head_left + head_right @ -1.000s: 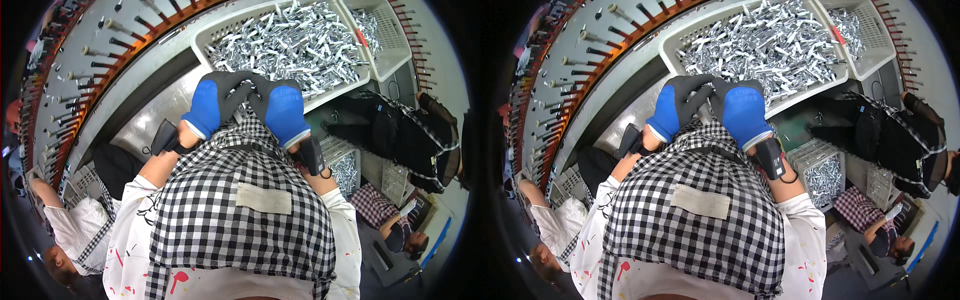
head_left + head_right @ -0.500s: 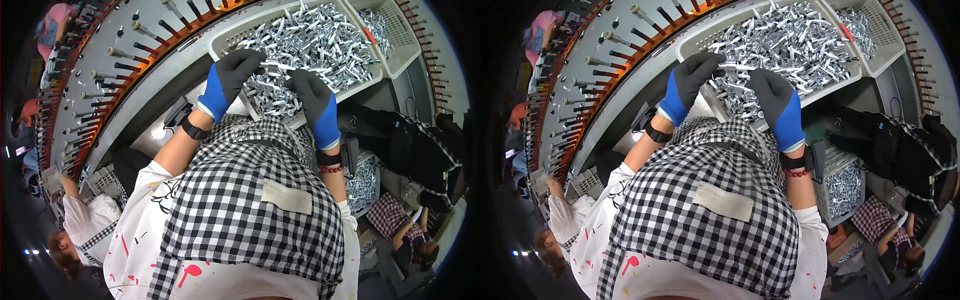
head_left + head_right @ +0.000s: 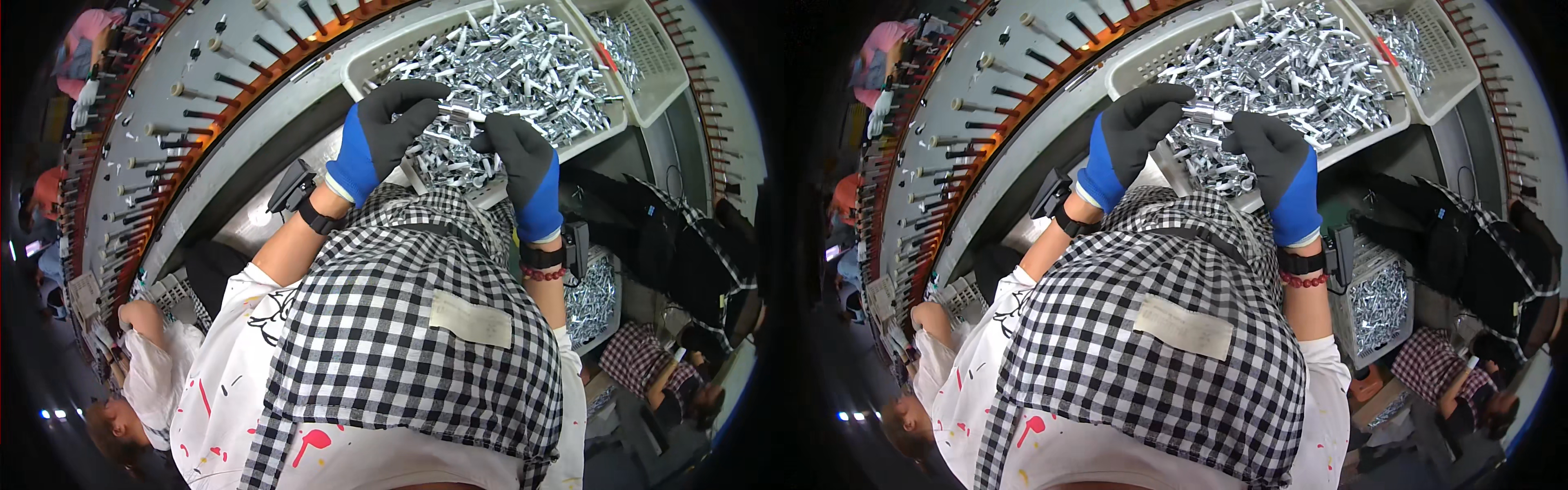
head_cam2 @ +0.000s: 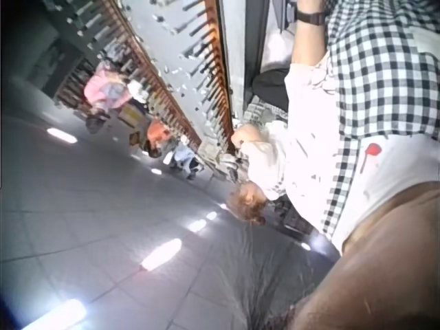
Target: Sorting and inspecting small metal components in a manufacturing facility.
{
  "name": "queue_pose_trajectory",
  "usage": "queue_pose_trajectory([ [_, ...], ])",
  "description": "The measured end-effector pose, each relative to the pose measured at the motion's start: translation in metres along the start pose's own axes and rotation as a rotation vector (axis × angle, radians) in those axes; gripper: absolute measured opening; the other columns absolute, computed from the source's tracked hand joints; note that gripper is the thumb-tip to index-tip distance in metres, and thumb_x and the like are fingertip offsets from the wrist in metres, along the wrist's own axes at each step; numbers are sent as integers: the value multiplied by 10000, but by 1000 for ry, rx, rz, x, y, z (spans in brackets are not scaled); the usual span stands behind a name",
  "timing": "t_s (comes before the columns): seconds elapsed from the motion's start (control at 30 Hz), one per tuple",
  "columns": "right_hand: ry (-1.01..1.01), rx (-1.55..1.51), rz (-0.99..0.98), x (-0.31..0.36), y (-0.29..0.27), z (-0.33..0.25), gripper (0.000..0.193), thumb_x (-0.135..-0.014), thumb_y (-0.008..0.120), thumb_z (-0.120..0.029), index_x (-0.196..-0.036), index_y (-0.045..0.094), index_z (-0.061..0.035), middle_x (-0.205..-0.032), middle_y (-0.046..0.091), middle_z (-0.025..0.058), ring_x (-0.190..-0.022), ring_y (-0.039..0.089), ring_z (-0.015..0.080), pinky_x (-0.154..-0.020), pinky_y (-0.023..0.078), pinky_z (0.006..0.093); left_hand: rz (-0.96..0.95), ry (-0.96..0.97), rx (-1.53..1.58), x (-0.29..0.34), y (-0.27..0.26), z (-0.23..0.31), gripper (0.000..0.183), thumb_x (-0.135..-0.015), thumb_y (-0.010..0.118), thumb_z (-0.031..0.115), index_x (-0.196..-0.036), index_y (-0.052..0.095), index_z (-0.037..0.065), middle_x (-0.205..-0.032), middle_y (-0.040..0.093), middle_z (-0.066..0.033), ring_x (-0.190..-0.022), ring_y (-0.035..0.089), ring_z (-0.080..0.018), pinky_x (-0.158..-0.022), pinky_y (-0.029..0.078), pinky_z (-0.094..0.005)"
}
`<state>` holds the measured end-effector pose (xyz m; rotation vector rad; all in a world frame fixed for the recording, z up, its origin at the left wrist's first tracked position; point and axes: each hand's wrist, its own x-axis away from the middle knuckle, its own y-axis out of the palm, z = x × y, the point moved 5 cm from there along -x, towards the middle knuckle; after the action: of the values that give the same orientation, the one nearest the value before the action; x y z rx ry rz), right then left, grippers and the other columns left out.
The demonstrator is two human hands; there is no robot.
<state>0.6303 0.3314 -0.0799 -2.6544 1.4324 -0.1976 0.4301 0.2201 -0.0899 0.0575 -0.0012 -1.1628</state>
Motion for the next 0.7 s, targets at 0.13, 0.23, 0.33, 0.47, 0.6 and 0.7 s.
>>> queue_pose_trajectory([
  [0.13, 154, -34, 5, 15, -14, 12, 305, -1051, 746, -243, -1166, 805, 33, -943, 807, 42, -842, 704, 106, -751, 544, 278, 4, 131, -76, -7, -1, -18, 347, -1079, 701, 144, -1406, 745, 37, -1274, 798, -91, -1197, 718, -162, -1046, 561, -352],
  [0.23, 158, 47, 195, 60, -60, 30, 239, -1030, 757, -158, -1137, 806, 50, -942, 802, 75, -865, 728, 125, -826, 572, 306, 38, 346, -539, -14, -7, -33, 290, -1036, 698, 103, -1306, 787, 42, -1203, 810, -164, -1127, 765, -308, -995, 575, -415],
  [0.33, 143, 277, 377, 147, -196, 123, 258, -1066, 692, -113, -1270, 778, 19, -1072, 807, 97, -951, 743, 156, -833, 586, 328, -57, 379, -654, -17, -8, -38, 265, -1032, 684, 83, -1271, 794, 48, -1207, 801, -183, -1141, 755, -350, -1008, 570, -434],
  [0.47, 179, 886, 625, 284, -408, 127, 313, -1091, 678, -195, -1304, 777, 13, -1203, 812, 183, -1029, 776, 265, -870, 600, 361, -140, 431, -737, -22, -10, -57, 262, -1010, 701, 74, -1252, 798, 49, -1169, 790, -204, -1109, 739, -399, -992, 567, -464],
  [0.6, 642, 1209, 896, 276, -404, 80, 355, -1094, 679, -203, -1329, 749, 54, -1290, 789, 207, -1136, 754, 309, -964, 576, 379, -155, 426, -803, -22, -11, -55, 255, -1003, 707, 64, -1240, 802, 56, -1162, 786, -204, -1095, 736, -410, -981, 566, -476],
  [0.7, 80, 899, 655, 207, -343, 94, 326, -1098, 633, -65, -1400, 719, 24, -1317, 780, 186, -1168, 738, 289, -1043, 554, 377, -162, 415, -786, -23, -15, -55, 250, -1000, 707, 50, -1230, 803, 57, -1160, 787, -202, -1087, 738, -402, -970, 572, -471],
])
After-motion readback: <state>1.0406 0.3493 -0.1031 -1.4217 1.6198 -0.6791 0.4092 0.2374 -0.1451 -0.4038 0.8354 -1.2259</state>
